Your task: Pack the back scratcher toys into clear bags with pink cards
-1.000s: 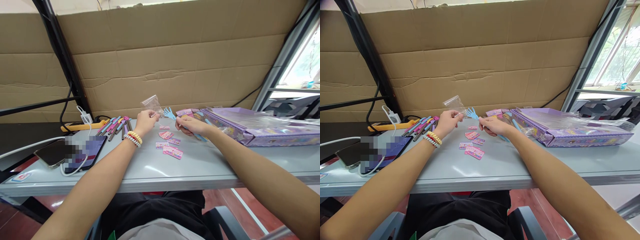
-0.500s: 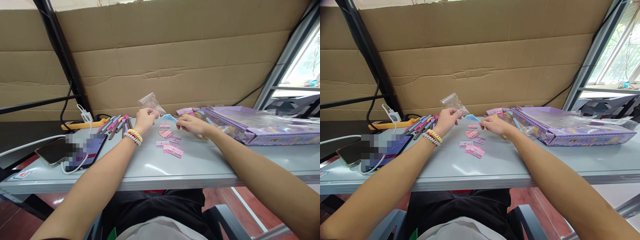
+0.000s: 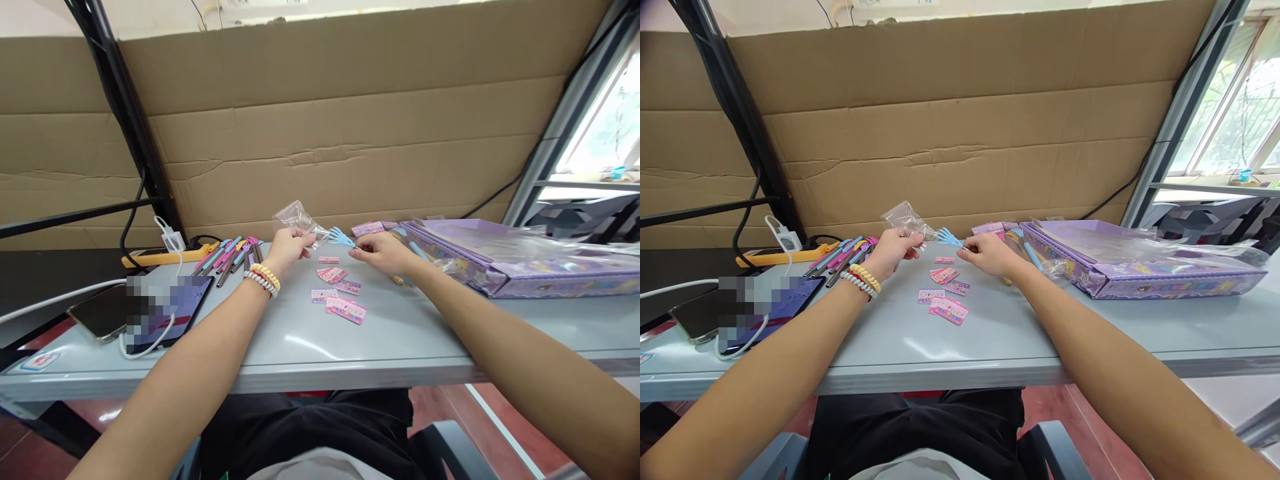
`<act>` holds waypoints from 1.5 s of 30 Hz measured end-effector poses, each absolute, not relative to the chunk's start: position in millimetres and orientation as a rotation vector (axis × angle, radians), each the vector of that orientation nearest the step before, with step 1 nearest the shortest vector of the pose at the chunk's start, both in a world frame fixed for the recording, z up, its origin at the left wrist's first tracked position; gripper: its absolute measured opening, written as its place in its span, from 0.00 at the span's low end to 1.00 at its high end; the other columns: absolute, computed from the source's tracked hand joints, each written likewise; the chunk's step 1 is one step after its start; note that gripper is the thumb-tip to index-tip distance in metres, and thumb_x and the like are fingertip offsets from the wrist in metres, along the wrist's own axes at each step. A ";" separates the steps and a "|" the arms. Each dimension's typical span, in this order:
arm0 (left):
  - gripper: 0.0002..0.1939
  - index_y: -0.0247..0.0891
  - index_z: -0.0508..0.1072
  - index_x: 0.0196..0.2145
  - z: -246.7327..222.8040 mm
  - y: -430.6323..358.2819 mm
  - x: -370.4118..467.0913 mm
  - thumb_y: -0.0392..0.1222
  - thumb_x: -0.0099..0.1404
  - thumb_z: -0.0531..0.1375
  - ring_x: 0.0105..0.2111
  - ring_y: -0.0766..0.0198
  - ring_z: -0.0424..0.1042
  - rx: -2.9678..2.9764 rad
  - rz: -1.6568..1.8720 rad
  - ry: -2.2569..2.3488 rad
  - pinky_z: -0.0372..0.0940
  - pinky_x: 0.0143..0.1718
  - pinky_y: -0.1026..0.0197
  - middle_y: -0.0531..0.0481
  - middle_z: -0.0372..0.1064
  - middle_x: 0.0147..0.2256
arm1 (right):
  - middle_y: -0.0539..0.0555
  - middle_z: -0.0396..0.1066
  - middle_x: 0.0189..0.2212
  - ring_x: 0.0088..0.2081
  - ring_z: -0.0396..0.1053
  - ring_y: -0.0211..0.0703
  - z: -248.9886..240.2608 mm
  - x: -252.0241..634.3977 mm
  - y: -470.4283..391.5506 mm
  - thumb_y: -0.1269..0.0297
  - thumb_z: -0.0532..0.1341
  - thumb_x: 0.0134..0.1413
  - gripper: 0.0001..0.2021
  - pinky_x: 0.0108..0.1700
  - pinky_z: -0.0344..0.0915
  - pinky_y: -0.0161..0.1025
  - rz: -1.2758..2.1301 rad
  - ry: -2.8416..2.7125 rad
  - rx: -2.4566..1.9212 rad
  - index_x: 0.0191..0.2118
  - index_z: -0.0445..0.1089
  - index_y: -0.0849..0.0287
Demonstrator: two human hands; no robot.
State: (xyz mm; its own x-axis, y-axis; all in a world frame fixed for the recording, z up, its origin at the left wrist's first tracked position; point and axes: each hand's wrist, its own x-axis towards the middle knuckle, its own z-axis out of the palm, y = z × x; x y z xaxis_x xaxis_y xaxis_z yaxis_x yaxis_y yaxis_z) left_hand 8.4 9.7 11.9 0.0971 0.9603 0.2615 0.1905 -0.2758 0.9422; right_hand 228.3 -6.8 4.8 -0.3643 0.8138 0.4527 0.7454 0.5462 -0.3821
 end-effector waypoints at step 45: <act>0.09 0.36 0.69 0.28 16.5 5.6 -10.2 0.41 0.49 0.63 0.24 0.67 0.69 1.818 0.578 1.016 0.64 0.23 0.64 0.48 0.71 0.26 | 0.37 0.52 0.17 0.13 0.51 0.29 22.7 241.9 0.5 0.77 0.63 0.30 0.32 0.13 0.46 0.28 0.783 -0.895 -0.793 0.45 0.52 0.51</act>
State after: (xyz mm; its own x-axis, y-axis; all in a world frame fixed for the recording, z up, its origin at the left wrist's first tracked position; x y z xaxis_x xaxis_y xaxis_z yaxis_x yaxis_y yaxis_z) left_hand -10.2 5.6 16.5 0.5449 0.8375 -0.0403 0.3932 -0.2127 0.8945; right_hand 241.9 0.5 22.7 0.4050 0.8409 0.3591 -0.2441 0.4779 -0.8438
